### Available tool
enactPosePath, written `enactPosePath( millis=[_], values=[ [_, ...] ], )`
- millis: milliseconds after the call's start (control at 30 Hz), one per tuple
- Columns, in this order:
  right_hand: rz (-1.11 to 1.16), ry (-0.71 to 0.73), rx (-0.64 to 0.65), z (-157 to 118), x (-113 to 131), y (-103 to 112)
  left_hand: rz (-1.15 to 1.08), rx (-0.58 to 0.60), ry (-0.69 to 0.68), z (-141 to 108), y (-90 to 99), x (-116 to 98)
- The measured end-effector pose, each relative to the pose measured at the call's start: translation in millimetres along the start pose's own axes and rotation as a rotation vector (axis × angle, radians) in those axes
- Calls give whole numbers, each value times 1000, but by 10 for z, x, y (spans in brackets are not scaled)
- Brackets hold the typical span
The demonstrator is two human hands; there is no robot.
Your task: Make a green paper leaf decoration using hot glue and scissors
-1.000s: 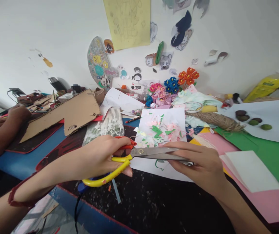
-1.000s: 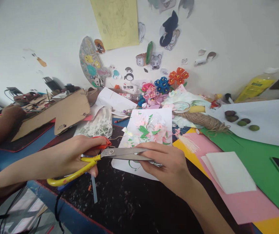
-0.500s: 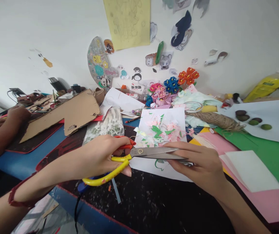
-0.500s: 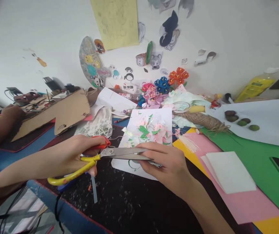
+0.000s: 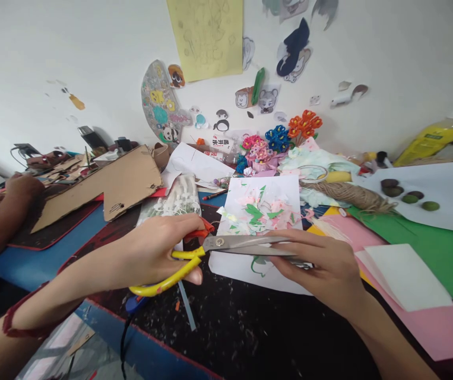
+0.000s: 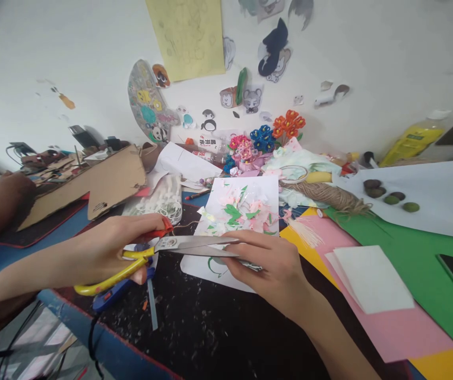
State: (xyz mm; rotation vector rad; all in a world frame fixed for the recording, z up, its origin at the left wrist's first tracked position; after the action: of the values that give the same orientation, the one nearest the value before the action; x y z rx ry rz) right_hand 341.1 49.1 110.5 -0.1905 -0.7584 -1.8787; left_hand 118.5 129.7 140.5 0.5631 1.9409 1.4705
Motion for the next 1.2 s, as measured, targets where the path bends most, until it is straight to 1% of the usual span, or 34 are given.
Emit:
enactPosePath(
  millis=[100,233,367,467,567,700,933,1100,1200],
  values=[
    [23,3,-32,-2,4,5,-52,-45,13,-38,30,41],
    [40,-1,-43,-10,-3,6,-146,-120,-9,-107,53,82],
    [66,-9,-27,-8,-10,1,-130,-125,23,-172,19,188],
    [119,-32,-19,-2,-22,-4,-126,-92,14,-199,-15,242],
    [161,-52,-9,2,-33,-8,-212,-1,-17,-210,-65,236],
    [206,-89,-2,-10,-58,-3,-316,119,-24,-214,-133,199],
    [239,-139,17,-48,-89,7,-285,104,-94,-187,-150,161],
    [239,-144,20,-52,-74,-1,-247,76,-109,-166,-138,156],
    [242,-141,19,-45,-61,-5,-199,87,-105,-160,-151,167]
  ],
)
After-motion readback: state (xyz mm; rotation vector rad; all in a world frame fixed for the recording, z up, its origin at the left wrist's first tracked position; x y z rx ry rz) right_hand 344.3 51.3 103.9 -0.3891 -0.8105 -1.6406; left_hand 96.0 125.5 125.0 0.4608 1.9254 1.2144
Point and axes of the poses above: each hand's wrist, its own z-axis towards the middle knuckle, its own y-axis out of the back of the hand, x = y × z, the point moved 6 cm from there along z, towards the middle knuckle, and after that the axes turned 6 degrees about z, right-handed, at the moved point
